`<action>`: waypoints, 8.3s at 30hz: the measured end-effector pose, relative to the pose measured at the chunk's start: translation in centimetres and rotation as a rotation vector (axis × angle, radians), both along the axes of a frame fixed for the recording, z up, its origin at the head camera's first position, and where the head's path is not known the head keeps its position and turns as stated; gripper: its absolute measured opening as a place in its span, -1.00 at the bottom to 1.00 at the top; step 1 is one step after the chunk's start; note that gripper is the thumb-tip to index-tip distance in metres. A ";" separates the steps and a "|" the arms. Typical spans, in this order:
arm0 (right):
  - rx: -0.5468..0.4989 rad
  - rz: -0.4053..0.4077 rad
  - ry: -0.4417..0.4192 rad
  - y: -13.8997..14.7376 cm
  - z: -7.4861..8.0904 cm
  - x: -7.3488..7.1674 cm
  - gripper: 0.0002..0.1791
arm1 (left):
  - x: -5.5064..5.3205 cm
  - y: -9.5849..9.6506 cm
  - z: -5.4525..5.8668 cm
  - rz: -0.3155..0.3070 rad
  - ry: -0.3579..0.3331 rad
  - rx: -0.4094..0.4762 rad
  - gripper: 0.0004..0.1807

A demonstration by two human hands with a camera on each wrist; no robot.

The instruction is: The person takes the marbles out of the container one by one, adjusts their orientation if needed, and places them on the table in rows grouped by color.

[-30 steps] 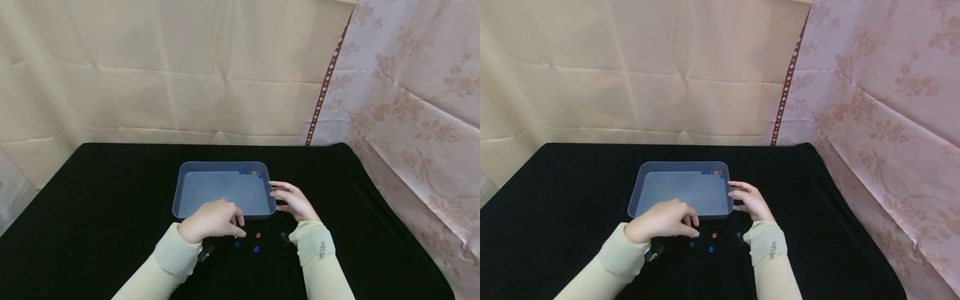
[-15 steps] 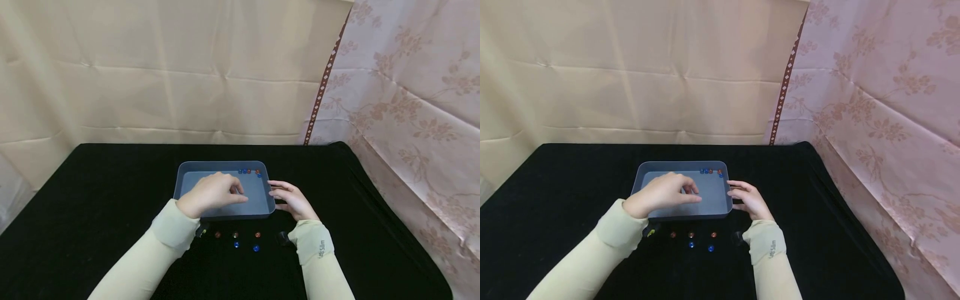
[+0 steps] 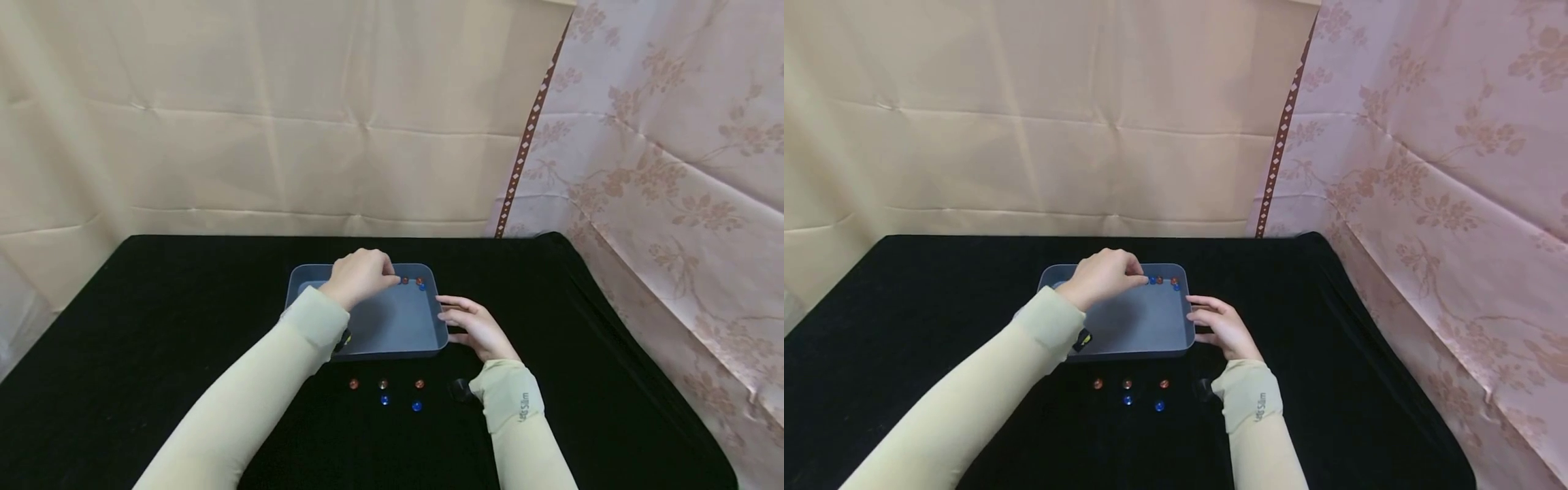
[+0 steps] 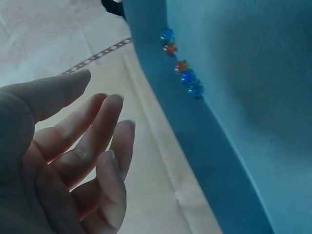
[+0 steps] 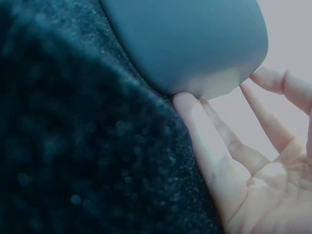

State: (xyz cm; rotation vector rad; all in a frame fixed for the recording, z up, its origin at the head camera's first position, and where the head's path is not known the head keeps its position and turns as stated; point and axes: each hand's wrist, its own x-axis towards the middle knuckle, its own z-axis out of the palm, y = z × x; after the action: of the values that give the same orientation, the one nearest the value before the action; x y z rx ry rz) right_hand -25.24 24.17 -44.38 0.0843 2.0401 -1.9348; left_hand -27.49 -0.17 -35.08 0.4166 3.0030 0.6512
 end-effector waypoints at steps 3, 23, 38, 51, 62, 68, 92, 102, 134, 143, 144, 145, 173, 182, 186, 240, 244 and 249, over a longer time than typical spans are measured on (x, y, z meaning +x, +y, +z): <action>-0.006 -0.008 -0.004 0.2 0.0 -0.1 -0.49 | -0.9 0.7 -0.4 0.004 0.014 -0.032 -0.77; -0.009 -0.002 0.005 0.1 0.0 -0.1 -0.47 | -4.4 2.8 -4.7 0.035 0.077 -0.271 -0.84; -0.001 -0.006 -0.004 0.0 0.2 -0.2 -0.49 | -4.2 3.3 -5.9 0.032 0.062 -0.340 -0.77; -0.005 0.009 0.017 0.2 0.0 -0.2 -0.47 | -3.8 3.1 -5.9 0.031 0.030 -0.333 -0.75; -0.008 0.007 0.018 0.2 0.1 -0.2 -0.47 | -3.9 2.9 -5.7 0.034 0.008 -0.329 -0.75; 0.001 -0.006 0.009 0.1 0.0 -0.2 -0.49 | -3.8 2.6 -5.9 0.035 0.002 -0.315 -0.74; 0.006 -0.011 0.007 0.0 -0.1 -0.3 -0.48 | -2.3 0.0 -3.7 0.088 -0.026 0.069 -0.72; 0.008 -0.009 0.009 0.0 0.0 -0.1 -0.48 | -0.9 -1.1 -1.7 0.068 -0.008 0.201 -0.68; 0.006 0.009 -0.002 0.2 0.1 -0.1 -0.46 | 4.3 -1.7 0.4 -0.026 0.114 0.240 -0.69; 0.006 0.007 -0.007 0.2 0.0 0.1 -0.46 | 5.3 -2.4 0.3 -0.040 0.118 0.237 -0.71; 0.005 0.006 -0.009 0.2 0.0 0.1 -0.46 | 5.5 -2.5 0.3 -0.041 0.116 0.236 -0.72; 0.005 0.005 -0.010 0.2 0.0 0.1 -0.46 | 5.6 -2.7 0.3 -0.041 0.113 0.235 -0.72; 0.002 0.011 0.002 0.3 -0.2 0.0 -0.46 | 9.6 -4.7 -1.3 -0.170 0.032 0.211 -0.81; -0.003 0.014 0.004 0.2 -0.1 -0.1 -0.46 | 9.9 -4.4 -2.0 -0.208 0.028 0.193 -0.83; 0.002 0.016 0.007 0.2 0.0 0.0 -0.47 | 10.3 -4.5 -1.8 -0.265 0.010 0.154 -0.86; 0.017 0.007 0.005 0.2 0.0 -0.1 -0.46 | 11.7 -3.7 -3.9 -0.340 -0.064 -0.201 -0.65; 0.016 0.007 0.003 0.2 0.0 -0.1 -0.46 | 11.7 -3.7 -4.0 -0.334 -0.063 -0.205 -0.65; 0.017 0.004 -0.001 0.2 0.0 -0.1 -0.47 | 11.7 -3.6 -4.0 -0.323 -0.095 -0.212 -0.64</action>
State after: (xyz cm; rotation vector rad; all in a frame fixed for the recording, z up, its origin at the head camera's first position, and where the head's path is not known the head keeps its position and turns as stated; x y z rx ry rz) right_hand -25.33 24.34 -44.42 0.0851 2.0543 -1.9152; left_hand -15.78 -3.79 -39.09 0.8065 2.7827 0.3136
